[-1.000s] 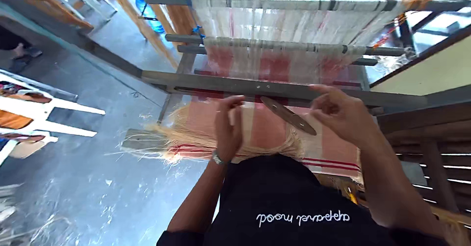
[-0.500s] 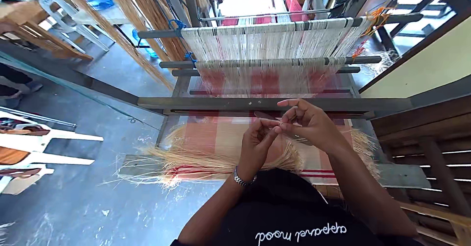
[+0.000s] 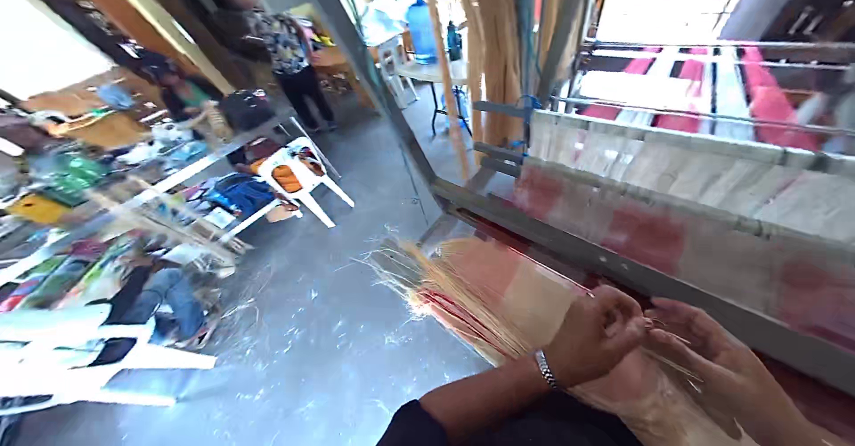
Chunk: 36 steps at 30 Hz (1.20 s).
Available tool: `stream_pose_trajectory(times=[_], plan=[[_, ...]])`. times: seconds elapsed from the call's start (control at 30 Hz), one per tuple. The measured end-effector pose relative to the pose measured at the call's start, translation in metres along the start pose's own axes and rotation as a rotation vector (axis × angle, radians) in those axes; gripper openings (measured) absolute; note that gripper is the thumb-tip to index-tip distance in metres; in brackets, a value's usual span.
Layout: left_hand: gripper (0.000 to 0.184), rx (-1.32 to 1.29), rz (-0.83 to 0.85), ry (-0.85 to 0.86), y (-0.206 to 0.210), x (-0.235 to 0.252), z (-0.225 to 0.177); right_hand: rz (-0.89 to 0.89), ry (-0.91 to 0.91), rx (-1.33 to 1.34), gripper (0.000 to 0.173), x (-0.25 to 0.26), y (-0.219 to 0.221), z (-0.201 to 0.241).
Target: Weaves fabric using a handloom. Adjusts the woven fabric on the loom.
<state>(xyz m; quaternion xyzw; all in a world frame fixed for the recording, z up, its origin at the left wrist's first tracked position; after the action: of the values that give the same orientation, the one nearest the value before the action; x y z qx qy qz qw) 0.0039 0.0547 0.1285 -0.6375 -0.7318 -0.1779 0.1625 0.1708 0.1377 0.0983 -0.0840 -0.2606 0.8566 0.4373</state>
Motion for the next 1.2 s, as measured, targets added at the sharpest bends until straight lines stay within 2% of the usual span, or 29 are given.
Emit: stream_pose_trajectory(times=[0.07, 0.13, 0.23, 0.37, 0.43, 0.63, 0.73, 0.83, 1.03, 1.2], plan=[[0.015, 0.017, -0.002, -0.03, -0.006, -0.004, 0.0, 0.041, 0.17, -0.341, 0.06, 0.002, -0.002, -0.051], [0.016, 0.045, -0.002, -0.044, -0.012, -0.007, 0.002, 0.133, 0.279, -0.64, 0.073, 0.002, 0.003, -0.101], [0.017, 0.035, -0.01, -0.091, -0.015, -0.012, 0.013, 0.172, 0.378, -0.855, 0.072, -0.004, 0.02, -0.122], [0.016, -0.061, -0.019, -0.14, -0.013, -0.016, 0.026, 0.174, 0.383, -0.897, 0.056, 0.0, 0.029, -0.109], [0.014, -0.08, -0.014, -0.13, -0.013, -0.014, 0.026, 0.141, 0.33, -0.853, 0.054, 0.004, 0.029, -0.089], [0.012, -0.035, -0.054, -0.037, -0.022, 0.006, 0.009, -0.217, -0.042, -0.763, 0.053, 0.016, 0.02, 0.018], [0.017, 0.076, -0.105, 0.006, -0.039, 0.016, -0.001, -0.142, -0.069, -0.784, 0.06, 0.028, 0.015, 0.053], [0.021, 0.17, -0.119, -0.017, -0.051, 0.025, 0.004, -0.014, 0.002, -0.864, 0.06, 0.033, 0.007, 0.073], [0.017, 0.176, -0.171, -0.044, -0.06, 0.035, 0.024, 0.125, 0.116, -0.965, 0.058, 0.035, -0.001, 0.086], [0.016, 0.234, -0.174, -0.061, -0.057, 0.041, 0.032, 0.108, 0.148, -0.984, 0.056, 0.031, -0.007, 0.085]])
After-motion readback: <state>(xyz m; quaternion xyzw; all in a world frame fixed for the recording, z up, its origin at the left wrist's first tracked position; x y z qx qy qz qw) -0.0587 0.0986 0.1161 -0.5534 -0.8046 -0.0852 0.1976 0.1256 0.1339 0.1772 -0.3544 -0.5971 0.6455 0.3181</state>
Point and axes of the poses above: each hand's wrist, its own x-axis towards the middle knuckle, its own y-axis out of the palm, z = x × y, the point moved 6 cm from there along x, towards the middle knuckle, and after that the axes turned 15 degrees about -x, right-handed, at the moved point
